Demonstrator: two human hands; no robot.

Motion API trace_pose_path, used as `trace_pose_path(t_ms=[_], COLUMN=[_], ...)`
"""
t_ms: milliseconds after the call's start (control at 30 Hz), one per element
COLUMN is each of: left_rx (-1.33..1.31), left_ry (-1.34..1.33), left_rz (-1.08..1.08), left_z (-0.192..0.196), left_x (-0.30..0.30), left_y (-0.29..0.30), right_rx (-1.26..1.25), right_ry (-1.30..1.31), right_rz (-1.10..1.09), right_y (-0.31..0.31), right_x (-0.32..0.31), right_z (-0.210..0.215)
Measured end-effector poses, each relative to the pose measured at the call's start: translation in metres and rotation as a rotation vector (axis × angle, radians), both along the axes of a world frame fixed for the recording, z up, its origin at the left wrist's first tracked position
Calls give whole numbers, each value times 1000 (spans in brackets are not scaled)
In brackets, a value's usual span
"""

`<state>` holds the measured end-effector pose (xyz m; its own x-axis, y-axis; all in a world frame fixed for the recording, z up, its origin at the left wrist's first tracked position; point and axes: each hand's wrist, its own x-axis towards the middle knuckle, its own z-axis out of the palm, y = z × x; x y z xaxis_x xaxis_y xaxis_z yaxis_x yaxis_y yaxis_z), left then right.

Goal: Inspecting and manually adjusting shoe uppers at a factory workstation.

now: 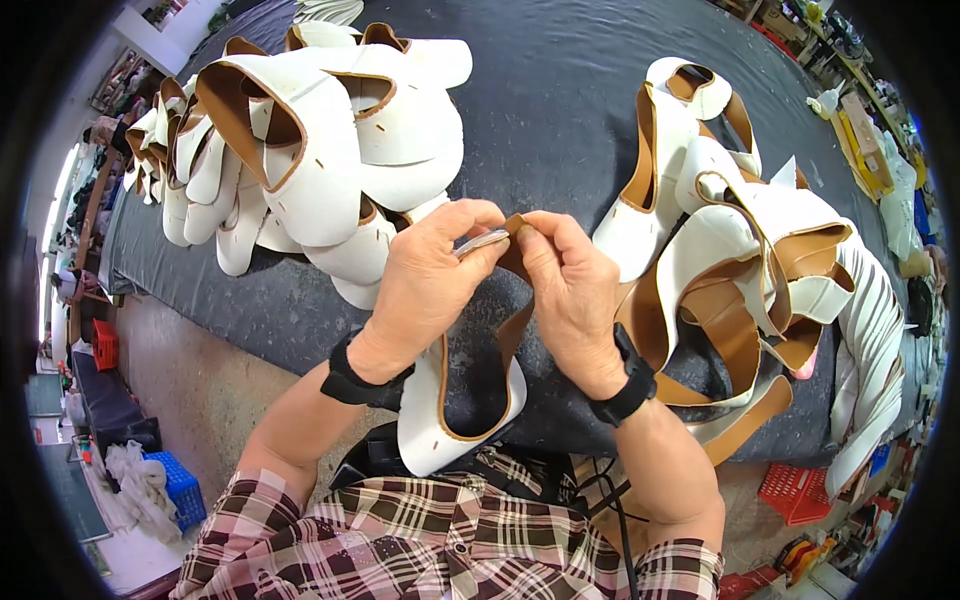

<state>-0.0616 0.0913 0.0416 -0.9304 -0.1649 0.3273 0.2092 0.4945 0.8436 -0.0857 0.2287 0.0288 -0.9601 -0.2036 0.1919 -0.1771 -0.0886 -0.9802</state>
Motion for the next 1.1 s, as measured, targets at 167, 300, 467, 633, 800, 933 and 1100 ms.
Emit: trace_pose_path(t_ms=[167, 300, 467, 633, 800, 933, 1100], left_rx=[165, 94, -354, -86, 193, 640, 851], left_ry=[-145, -75, 430, 16, -404, -593, -610], left_rz=[-87, 6, 55, 202, 133, 62, -95], left_z=[2, -6, -32, -31, -20, -17, -19], left_x=[14, 26, 31, 38, 38, 34, 37], left_y=[11, 31, 47, 64, 54, 38, 28], right_rx=[200, 135, 56, -33, 605, 719, 319], right_ry=[-22, -91, -246, -391, 74, 433, -175], right_rz=[110, 116, 135, 195, 108, -13, 283], right_y=[19, 32, 42, 55, 57, 55, 59], right_x=[-2, 9, 10, 11, 17, 14, 1], right_z=[3, 4, -13, -19, -11, -13, -18])
